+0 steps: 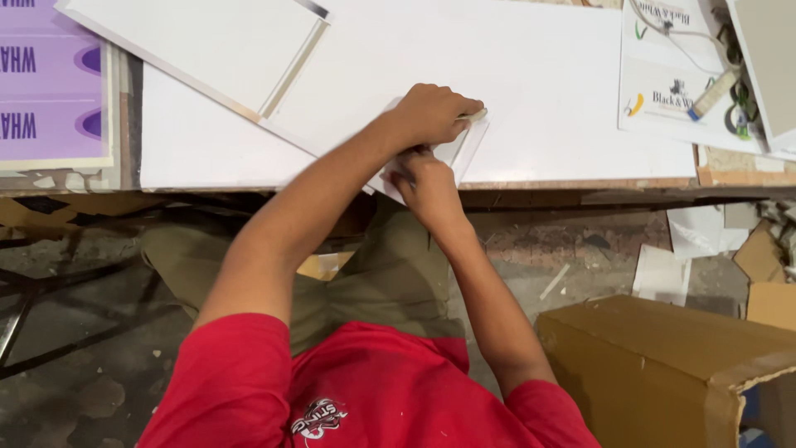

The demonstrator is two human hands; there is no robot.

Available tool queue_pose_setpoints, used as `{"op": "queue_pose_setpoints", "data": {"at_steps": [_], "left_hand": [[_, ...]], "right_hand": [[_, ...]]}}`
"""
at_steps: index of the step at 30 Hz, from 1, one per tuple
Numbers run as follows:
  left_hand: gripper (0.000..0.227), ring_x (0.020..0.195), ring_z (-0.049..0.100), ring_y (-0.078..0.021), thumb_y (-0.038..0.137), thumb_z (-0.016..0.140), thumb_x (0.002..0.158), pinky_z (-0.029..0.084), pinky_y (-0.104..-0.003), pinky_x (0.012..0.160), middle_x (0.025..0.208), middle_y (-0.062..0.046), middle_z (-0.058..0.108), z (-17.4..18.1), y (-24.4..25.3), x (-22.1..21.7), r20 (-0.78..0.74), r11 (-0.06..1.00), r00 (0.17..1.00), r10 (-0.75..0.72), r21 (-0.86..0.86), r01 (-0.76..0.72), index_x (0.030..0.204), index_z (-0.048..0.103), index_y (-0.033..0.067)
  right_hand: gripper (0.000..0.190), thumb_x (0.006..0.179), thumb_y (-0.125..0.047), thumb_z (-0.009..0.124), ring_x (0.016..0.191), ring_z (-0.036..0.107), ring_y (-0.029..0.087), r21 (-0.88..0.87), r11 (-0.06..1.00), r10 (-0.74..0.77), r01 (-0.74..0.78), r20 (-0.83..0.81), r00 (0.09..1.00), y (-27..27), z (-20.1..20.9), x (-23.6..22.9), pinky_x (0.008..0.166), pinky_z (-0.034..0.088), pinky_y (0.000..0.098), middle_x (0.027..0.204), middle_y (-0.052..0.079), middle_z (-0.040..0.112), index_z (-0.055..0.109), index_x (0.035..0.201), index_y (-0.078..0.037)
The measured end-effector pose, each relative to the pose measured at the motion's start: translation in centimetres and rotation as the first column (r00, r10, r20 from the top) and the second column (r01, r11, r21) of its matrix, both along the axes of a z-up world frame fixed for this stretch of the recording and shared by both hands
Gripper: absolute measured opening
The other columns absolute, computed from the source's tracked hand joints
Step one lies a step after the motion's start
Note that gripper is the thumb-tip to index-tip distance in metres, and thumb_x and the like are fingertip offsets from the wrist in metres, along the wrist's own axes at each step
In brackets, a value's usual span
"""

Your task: The person repeatedly picks up folded paper sheets, inserts them into a larger white paper cover, and smooths the edges with a small blue-handled tool. The person stacks the completed units on the table and continues the process with additional sheets.

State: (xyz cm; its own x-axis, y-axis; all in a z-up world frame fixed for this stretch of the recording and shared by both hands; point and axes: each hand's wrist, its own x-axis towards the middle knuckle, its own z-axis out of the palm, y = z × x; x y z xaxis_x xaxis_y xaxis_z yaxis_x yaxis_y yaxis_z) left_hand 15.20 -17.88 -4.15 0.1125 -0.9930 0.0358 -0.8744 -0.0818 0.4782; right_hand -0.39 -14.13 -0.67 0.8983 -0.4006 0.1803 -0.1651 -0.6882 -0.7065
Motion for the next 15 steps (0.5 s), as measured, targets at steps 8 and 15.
{"op": "queue_pose_setpoints", "data": {"at_steps": [8,15], "left_hand": [[0.04,0.066,0.07,-0.0193,0.019,0.057,0.098,0.052,-0.037,0.056,0.089,0.0,0.077,3.7,1.1,0.2,0.131,0.991,0.985,0.115,-0.079,-0.105,0.138,0.062,0.0231],[0.03,0.072,0.063,-0.0139,0.024,0.059,0.103,0.051,-0.031,0.061,0.089,0.002,0.072,6.3,2.3,1.3,0.046,0.999,0.999,0.005,-0.049,-0.002,0.13,0.071,0.0268]], "right_hand": [[0.067,0.075,-0.032,0.085,0.13,0.051,0.043,-0.355,0.934,0.014,-0.036,-0.066,0.998,1.9,-0.7,-1.4,0.102,0.047,0.0484,0.143,0.02,0.055,0.062,0.13,-0.004],[0.052,0.079,-0.018,0.077,0.133,0.052,0.038,-0.438,0.894,0.035,-0.092,-0.137,0.99,-1.4,-2.3,-2.9,0.108,0.045,0.0494,0.142,0.012,0.06,0.066,0.128,-0.007]]}}
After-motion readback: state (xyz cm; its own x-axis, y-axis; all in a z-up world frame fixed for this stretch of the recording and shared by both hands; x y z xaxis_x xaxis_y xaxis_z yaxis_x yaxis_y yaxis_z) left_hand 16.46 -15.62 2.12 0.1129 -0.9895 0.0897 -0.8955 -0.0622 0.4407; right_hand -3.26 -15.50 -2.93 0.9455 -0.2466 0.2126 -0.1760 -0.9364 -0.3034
